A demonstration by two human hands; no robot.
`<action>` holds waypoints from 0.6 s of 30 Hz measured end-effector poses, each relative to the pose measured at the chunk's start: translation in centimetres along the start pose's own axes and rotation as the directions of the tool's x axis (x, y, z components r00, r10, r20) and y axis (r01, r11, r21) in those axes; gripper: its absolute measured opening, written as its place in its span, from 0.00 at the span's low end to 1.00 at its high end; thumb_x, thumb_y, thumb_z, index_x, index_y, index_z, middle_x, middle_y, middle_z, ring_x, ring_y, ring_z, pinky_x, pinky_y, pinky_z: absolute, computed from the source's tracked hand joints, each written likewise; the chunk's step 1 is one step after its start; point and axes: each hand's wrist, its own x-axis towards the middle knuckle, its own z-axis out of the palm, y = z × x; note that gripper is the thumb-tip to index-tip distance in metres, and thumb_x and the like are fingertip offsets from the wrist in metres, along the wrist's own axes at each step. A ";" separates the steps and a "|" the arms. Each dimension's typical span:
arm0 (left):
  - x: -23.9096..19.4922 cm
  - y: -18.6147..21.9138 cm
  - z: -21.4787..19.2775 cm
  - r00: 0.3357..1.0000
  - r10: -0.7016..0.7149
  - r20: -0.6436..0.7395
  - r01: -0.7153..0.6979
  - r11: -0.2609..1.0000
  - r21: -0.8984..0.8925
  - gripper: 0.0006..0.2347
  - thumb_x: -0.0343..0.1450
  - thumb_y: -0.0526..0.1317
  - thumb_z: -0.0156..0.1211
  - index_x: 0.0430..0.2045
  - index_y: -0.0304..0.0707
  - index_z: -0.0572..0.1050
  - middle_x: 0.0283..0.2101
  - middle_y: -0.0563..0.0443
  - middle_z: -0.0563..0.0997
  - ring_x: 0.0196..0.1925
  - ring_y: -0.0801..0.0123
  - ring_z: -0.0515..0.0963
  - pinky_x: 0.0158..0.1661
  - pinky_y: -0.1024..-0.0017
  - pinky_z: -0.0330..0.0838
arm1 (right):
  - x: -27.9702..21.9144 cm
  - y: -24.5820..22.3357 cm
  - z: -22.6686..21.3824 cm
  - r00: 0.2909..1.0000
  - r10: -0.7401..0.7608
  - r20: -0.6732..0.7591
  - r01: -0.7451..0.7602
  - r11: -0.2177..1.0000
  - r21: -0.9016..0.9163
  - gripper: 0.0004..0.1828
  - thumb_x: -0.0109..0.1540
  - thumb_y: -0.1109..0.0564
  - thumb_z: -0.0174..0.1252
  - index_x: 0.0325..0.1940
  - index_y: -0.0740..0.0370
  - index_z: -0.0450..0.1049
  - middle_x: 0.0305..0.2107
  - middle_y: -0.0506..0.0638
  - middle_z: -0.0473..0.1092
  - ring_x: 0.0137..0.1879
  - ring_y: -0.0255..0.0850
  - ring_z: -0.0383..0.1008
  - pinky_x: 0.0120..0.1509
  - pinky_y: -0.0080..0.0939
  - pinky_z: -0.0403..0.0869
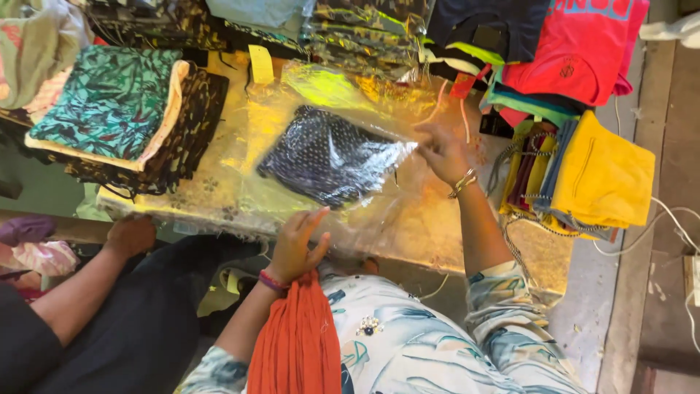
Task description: The person folds various patterned garments and places them into clear plastic bags on a table. They handle items one at a time, including camouflage and polka-dot patterns, folding them neatly before sealing them in packaging.
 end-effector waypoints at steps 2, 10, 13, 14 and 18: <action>-1.7 -3.9 1.1 0.991 0.115 0.065 -0.133 0.855 0.502 0.28 0.67 0.39 0.65 0.65 0.42 0.67 0.55 0.37 0.74 0.57 0.50 0.74 0.57 0.57 0.69 | -3.8 7.7 2.0 0.932 0.350 0.094 -0.359 0.926 0.115 0.29 0.64 0.64 0.60 0.70 0.56 0.65 0.32 0.49 0.77 0.36 0.31 0.77 0.36 0.35 0.75; 1.3 -10.9 3.9 0.935 -0.065 0.347 -0.220 0.663 0.716 0.35 0.66 0.46 0.63 0.70 0.47 0.57 0.75 0.43 0.54 0.76 0.54 0.54 0.71 0.46 0.42 | -8.6 7.6 3.8 0.786 0.615 0.064 -0.578 0.695 0.428 0.42 0.61 0.67 0.59 0.77 0.50 0.53 0.33 0.53 0.77 0.35 0.39 0.79 0.40 0.39 0.79; 3.8 -10.2 4.4 0.902 -0.020 0.432 -0.315 0.655 0.687 0.34 0.65 0.45 0.62 0.70 0.49 0.58 0.75 0.42 0.54 0.76 0.53 0.54 0.70 0.46 0.42 | -7.8 4.5 2.5 0.763 0.638 0.106 -0.474 0.440 0.762 0.41 0.62 0.66 0.57 0.77 0.49 0.52 0.35 0.52 0.76 0.37 0.39 0.79 0.44 0.42 0.79; 4.4 -10.0 4.5 0.881 -0.030 0.473 -0.350 0.631 0.692 0.34 0.66 0.43 0.61 0.70 0.50 0.59 0.75 0.44 0.56 0.76 0.55 0.54 0.71 0.47 0.42 | -7.6 3.2 2.0 0.777 0.619 0.118 -0.400 0.340 0.851 0.40 0.64 0.66 0.56 0.78 0.50 0.52 0.37 0.53 0.77 0.39 0.39 0.79 0.47 0.43 0.79; 6.9 -5.8 2.5 0.900 0.084 0.428 -0.359 0.700 0.617 0.26 0.69 0.39 0.58 0.66 0.48 0.67 0.70 0.46 0.68 0.72 0.52 0.64 0.68 0.50 0.52 | -7.3 0.4 0.8 0.867 0.499 -0.011 -0.160 0.299 0.941 0.39 0.65 0.64 0.54 0.79 0.49 0.50 0.43 0.56 0.75 0.47 0.45 0.80 0.55 0.48 0.76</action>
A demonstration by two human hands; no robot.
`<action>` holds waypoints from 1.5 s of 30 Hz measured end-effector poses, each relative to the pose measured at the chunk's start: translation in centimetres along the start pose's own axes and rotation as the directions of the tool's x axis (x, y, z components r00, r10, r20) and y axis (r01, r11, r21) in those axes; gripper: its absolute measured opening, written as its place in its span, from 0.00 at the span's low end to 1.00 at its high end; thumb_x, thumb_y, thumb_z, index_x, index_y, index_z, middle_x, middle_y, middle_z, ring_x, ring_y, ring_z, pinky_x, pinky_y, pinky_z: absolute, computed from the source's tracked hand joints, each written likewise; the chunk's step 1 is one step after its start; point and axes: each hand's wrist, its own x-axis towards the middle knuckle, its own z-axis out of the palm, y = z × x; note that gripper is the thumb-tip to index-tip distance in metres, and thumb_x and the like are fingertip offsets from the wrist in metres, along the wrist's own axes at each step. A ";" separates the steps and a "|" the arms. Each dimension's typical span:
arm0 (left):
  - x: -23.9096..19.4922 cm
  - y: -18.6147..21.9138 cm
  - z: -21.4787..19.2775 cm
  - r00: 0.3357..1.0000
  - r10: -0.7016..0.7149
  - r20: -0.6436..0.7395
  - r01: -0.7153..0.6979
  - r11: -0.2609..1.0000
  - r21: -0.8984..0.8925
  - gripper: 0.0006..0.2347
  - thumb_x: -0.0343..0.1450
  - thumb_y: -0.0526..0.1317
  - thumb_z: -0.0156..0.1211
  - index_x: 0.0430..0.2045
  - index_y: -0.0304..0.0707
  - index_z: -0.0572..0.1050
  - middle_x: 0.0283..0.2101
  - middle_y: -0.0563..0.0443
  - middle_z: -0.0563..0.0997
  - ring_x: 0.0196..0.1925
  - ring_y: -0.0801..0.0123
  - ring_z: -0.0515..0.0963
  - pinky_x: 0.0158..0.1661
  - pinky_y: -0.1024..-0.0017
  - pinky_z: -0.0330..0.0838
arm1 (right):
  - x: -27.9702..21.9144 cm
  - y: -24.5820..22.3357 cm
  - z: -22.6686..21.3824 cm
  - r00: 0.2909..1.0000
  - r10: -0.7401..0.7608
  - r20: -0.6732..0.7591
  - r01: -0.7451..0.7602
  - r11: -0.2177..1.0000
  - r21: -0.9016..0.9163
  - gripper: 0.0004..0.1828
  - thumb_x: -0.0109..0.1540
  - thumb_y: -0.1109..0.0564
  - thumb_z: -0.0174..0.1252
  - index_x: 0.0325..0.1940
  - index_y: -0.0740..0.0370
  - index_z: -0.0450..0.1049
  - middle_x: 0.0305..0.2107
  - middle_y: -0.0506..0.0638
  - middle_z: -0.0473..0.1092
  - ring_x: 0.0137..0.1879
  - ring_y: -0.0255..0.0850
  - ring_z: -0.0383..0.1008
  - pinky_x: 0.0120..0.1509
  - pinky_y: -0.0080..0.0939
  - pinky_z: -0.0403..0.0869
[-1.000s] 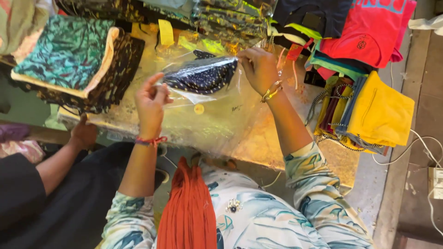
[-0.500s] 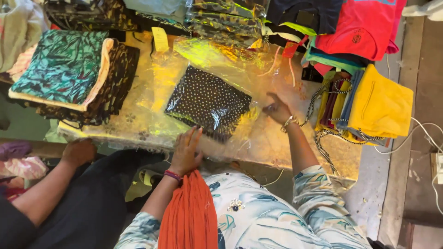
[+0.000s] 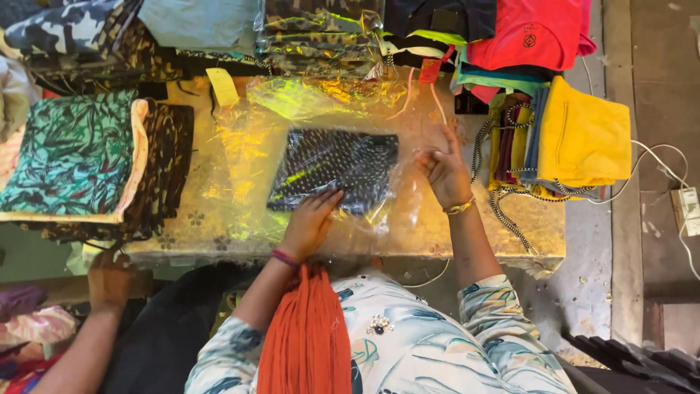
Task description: The person folds various patterned garments and places them into clear plastic bags on a table. They handle items one at a time, including camouflage and polka-dot patterns, folding them neatly before sealing them in packaging.
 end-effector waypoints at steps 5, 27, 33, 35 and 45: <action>0.5 -2.0 -5.4 0.750 -0.390 0.533 0.631 0.664 -0.402 0.16 0.82 0.42 0.47 0.50 0.21 0.75 0.45 0.22 0.74 0.51 0.43 0.71 0.51 0.58 0.71 | -0.1 1.8 0.9 0.966 -0.219 0.136 0.236 0.964 -0.125 0.52 0.59 0.65 0.64 0.79 0.43 0.42 0.62 0.49 0.67 0.67 0.40 0.69 0.65 0.50 0.68; 3.7 -11.8 0.2 0.755 -0.583 0.300 0.309 -0.087 -0.947 0.13 0.68 0.33 0.70 0.45 0.33 0.80 0.43 0.53 0.86 0.42 0.73 0.82 0.43 0.72 0.77 | 7.4 5.5 5.2 0.967 0.195 0.164 -0.072 0.827 -0.557 0.19 0.60 0.58 0.68 0.54 0.59 0.78 0.42 0.43 0.78 0.47 0.32 0.75 0.53 0.32 0.73; 5.2 -5.4 -13.0 0.921 -0.375 -0.108 0.201 0.693 -0.692 0.13 0.66 0.34 0.71 0.44 0.38 0.79 0.42 0.53 0.85 0.46 0.69 0.84 0.50 0.70 0.76 | 4.2 -3.8 10.1 0.929 -0.231 0.289 0.366 0.689 -0.626 0.17 0.58 0.62 0.66 0.52 0.61 0.77 0.46 0.45 0.77 0.53 0.34 0.74 0.59 0.37 0.73; 4.5 -4.7 -12.5 0.941 -0.080 -0.329 -0.095 0.871 -0.482 0.14 0.57 0.32 0.70 0.35 0.41 0.77 0.48 0.51 0.86 0.63 0.55 0.78 0.69 0.53 0.56 | 5.9 -1.5 6.4 0.660 -0.407 0.631 0.750 0.309 -0.585 0.10 0.60 0.62 0.65 0.45 0.55 0.79 0.48 0.50 0.78 0.62 0.44 0.76 0.72 0.44 0.73; -9.2 -9.4 8.7 0.991 -0.011 0.135 0.011 1.000 -0.004 0.29 0.71 0.46 0.57 0.68 0.51 0.57 0.75 0.50 0.49 0.75 0.57 0.52 0.68 0.43 0.40 | -0.8 6.8 3.2 0.738 0.067 0.672 0.674 -0.016 -0.739 0.29 0.56 0.53 0.63 0.62 0.58 0.74 0.64 0.61 0.66 0.69 0.58 0.64 0.70 0.55 0.62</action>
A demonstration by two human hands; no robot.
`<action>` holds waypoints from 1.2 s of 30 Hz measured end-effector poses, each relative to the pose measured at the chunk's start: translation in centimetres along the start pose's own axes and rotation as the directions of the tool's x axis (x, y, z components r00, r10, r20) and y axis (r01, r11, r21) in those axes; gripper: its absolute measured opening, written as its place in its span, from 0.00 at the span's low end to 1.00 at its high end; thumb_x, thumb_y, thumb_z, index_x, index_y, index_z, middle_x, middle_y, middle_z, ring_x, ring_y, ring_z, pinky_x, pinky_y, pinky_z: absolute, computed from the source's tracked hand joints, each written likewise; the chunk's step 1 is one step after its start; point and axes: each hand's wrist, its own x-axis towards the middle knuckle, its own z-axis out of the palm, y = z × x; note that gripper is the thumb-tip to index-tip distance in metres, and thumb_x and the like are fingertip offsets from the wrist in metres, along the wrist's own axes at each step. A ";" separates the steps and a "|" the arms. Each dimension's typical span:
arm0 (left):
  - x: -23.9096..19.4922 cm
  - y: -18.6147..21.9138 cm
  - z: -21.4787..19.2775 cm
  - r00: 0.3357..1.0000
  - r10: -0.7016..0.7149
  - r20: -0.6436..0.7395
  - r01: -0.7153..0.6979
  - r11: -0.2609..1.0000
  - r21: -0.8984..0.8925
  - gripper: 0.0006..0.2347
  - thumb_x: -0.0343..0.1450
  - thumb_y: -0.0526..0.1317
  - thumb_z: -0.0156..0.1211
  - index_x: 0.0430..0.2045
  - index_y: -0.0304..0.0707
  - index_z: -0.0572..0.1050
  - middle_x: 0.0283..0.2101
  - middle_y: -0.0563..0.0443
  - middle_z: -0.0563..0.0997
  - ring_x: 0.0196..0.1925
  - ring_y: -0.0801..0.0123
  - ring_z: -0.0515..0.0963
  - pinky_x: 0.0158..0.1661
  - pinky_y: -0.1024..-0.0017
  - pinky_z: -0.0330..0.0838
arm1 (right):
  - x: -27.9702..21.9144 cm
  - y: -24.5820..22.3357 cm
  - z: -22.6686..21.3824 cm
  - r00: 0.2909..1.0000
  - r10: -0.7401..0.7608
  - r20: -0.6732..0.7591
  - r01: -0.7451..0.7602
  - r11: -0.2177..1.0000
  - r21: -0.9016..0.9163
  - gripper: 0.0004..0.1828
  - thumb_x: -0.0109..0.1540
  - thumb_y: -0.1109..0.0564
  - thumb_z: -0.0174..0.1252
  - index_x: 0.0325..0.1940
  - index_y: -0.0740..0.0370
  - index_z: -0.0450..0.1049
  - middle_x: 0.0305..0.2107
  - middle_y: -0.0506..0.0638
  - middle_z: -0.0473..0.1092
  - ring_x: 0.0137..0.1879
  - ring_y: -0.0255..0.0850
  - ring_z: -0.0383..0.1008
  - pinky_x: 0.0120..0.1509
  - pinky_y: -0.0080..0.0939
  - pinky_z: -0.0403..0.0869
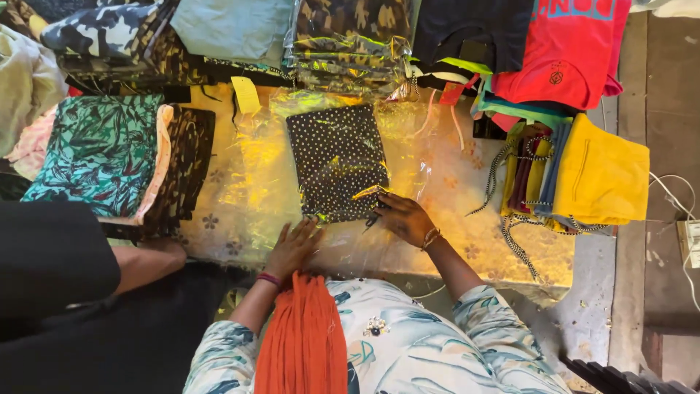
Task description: The person folds various patterned garments and places them into clear plastic bags on a table. They handle items one at a time, including camouflage and polka-dot patterns, folding them neatly before sealing them in packaging.
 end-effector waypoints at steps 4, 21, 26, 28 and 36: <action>-1.3 -0.4 1.1 0.990 -0.099 0.096 0.094 0.994 0.048 0.27 0.73 0.45 0.50 0.72 0.55 0.59 0.78 0.56 0.52 0.79 0.64 0.52 0.73 0.51 0.42 | -1.6 2.0 1.7 0.996 -0.018 -0.084 0.026 0.994 0.105 0.22 0.65 0.56 0.59 0.65 0.52 0.74 0.66 0.57 0.67 0.73 0.56 0.64 0.77 0.52 0.64; 0.6 -1.9 2.7 0.862 -0.493 0.118 0.245 0.201 -0.948 0.15 0.69 0.41 0.66 0.47 0.34 0.76 0.47 0.54 0.81 0.48 0.77 0.80 0.47 0.77 0.76 | -2.8 3.2 6.2 0.896 0.282 -0.343 -0.153 0.921 0.359 0.13 0.59 0.65 0.58 0.47 0.63 0.80 0.48 0.57 0.76 0.59 0.54 0.73 0.66 0.47 0.70; 1.6 -2.0 3.3 0.756 -0.655 0.008 0.318 0.357 -0.878 0.13 0.76 0.46 0.59 0.36 0.33 0.81 0.31 0.55 0.83 0.33 0.80 0.78 0.34 0.78 0.72 | -2.1 4.0 9.2 0.782 0.461 -0.420 -0.331 0.878 0.347 0.10 0.64 0.60 0.64 0.29 0.64 0.75 0.33 0.55 0.75 0.46 0.51 0.74 0.55 0.50 0.70; 2.3 -1.9 3.4 0.724 -0.690 -0.019 0.327 0.368 -0.870 0.13 0.76 0.46 0.60 0.33 0.33 0.81 0.28 0.55 0.82 0.30 0.80 0.77 0.32 0.77 0.71 | -1.0 3.4 9.5 0.744 0.495 -0.450 -0.401 0.868 0.292 0.09 0.62 0.58 0.64 0.29 0.63 0.76 0.32 0.55 0.75 0.43 0.51 0.74 0.51 0.50 0.71; 3.8 -3.6 4.3 0.549 -0.836 -0.011 0.587 0.394 -0.707 0.09 0.72 0.42 0.65 0.38 0.37 0.77 0.22 0.52 0.79 0.23 0.72 0.76 0.27 0.70 0.68 | -0.1 0.7 4.4 0.786 0.342 -0.515 -0.373 0.927 0.046 0.18 0.58 0.58 0.61 0.51 0.61 0.72 0.48 0.59 0.70 0.51 0.56 0.71 0.54 0.54 0.71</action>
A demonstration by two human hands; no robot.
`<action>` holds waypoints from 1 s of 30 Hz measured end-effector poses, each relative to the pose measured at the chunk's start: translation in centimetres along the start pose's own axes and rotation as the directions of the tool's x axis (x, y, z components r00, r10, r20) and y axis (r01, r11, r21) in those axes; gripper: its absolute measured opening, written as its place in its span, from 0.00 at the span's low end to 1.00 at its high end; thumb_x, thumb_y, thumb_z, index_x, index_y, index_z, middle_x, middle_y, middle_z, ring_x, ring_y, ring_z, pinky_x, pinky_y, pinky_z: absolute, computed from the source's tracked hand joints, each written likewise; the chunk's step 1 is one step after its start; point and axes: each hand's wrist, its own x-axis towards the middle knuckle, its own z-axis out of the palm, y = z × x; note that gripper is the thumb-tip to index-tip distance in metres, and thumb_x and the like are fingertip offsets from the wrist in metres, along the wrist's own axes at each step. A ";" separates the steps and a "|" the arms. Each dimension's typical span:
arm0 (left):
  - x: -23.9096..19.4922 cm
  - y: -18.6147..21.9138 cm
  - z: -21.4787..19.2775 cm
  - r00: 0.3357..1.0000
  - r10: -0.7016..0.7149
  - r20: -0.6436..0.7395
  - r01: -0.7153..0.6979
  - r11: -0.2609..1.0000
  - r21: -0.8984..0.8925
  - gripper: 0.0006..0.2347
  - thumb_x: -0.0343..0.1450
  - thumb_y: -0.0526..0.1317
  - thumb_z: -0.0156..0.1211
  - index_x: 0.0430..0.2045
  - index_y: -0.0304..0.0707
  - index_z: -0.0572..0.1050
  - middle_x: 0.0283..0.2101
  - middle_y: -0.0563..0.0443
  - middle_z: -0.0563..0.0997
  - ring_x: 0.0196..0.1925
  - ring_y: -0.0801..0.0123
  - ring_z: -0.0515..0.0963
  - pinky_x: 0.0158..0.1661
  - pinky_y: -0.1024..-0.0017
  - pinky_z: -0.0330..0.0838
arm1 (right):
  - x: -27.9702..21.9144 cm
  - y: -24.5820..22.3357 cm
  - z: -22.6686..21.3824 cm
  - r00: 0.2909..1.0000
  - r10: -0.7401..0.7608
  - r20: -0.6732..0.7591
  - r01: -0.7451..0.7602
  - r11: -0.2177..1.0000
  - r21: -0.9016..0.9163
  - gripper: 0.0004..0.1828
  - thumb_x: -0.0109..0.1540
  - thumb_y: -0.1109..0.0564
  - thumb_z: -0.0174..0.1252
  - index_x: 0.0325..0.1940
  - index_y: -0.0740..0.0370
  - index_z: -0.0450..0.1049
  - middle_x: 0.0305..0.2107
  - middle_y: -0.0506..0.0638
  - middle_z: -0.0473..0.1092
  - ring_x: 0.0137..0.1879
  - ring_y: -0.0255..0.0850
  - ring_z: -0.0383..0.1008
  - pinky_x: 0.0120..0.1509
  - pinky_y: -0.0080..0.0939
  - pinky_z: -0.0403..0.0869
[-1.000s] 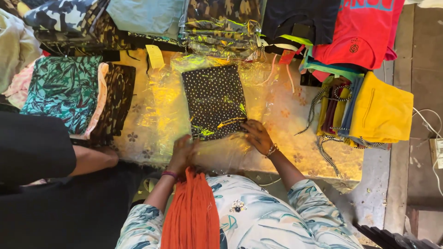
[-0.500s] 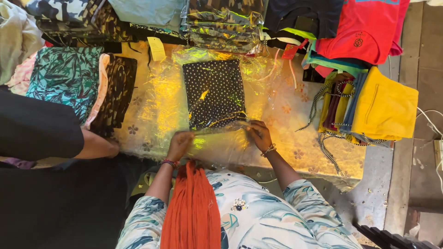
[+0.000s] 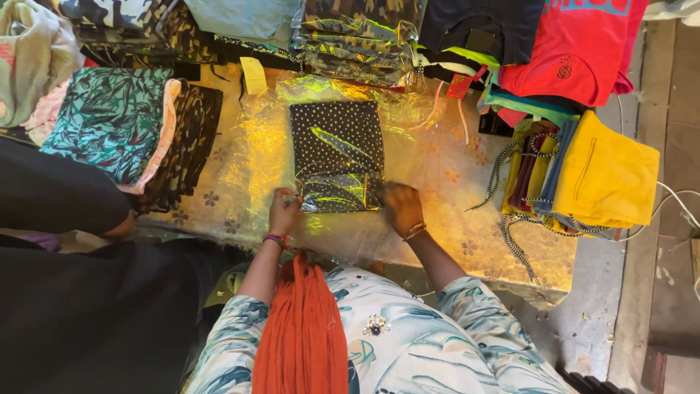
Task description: The person folds various patterned garments and places them into clear plastic bags on a table. They handle items one at a time, including camouflage and polka-dot patterns, folding them neatly before sealing them in packaging.
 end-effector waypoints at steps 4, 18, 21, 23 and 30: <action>2.6 -4.0 0.7 0.994 -0.050 0.093 0.082 0.922 -0.378 0.15 0.70 0.37 0.64 0.47 0.41 0.66 0.28 0.53 0.77 0.27 0.73 0.78 0.27 0.71 0.69 | 1.0 0.2 -1.5 0.790 -0.441 0.426 0.532 0.839 -0.117 0.28 0.55 0.63 0.57 0.60 0.47 0.72 0.61 0.45 0.71 0.67 0.45 0.69 0.72 0.53 0.63; -0.5 4.5 -2.1 0.919 -0.313 0.239 0.388 0.620 -0.681 0.13 0.73 0.35 0.56 0.51 0.49 0.66 0.24 0.61 0.70 0.22 0.79 0.68 0.32 0.66 0.76 | 0.7 2.3 0.1 0.723 -0.455 0.520 0.385 0.890 0.243 0.30 0.58 0.58 0.60 0.66 0.53 0.70 0.60 0.55 0.71 0.66 0.54 0.68 0.68 0.54 0.64; -1.5 7.5 -3.8 0.915 -0.310 0.257 0.395 0.573 -0.718 0.17 0.74 0.37 0.51 0.59 0.52 0.65 0.25 0.62 0.72 0.22 0.80 0.69 0.32 0.68 0.78 | 0.4 4.6 2.7 0.830 -0.371 0.416 0.173 0.881 0.441 0.22 0.66 0.57 0.57 0.65 0.54 0.73 0.55 0.53 0.76 0.60 0.47 0.76 0.64 0.43 0.72; -2.8 10.9 -5.8 0.993 -0.073 0.097 0.121 0.657 -0.744 0.24 0.75 0.41 0.59 0.66 0.60 0.59 0.27 0.56 0.73 0.24 0.78 0.67 0.29 0.74 0.70 | 0.4 5.4 4.2 0.886 -0.109 0.450 -0.164 0.835 0.525 0.16 0.69 0.55 0.56 0.61 0.58 0.74 0.51 0.53 0.77 0.55 0.43 0.76 0.61 0.38 0.71; -2.4 14.4 -9.5 0.688 0.724 -0.047 -0.664 0.654 0.363 0.13 0.61 0.37 0.70 0.39 0.45 0.83 0.48 0.38 0.76 0.49 0.49 0.75 0.52 0.61 0.69 | 4.3 -2.2 0.3 0.961 0.005 0.277 -0.155 0.838 0.523 0.10 0.70 0.55 0.58 0.50 0.63 0.78 0.42 0.54 0.75 0.50 0.36 0.73 0.57 0.36 0.71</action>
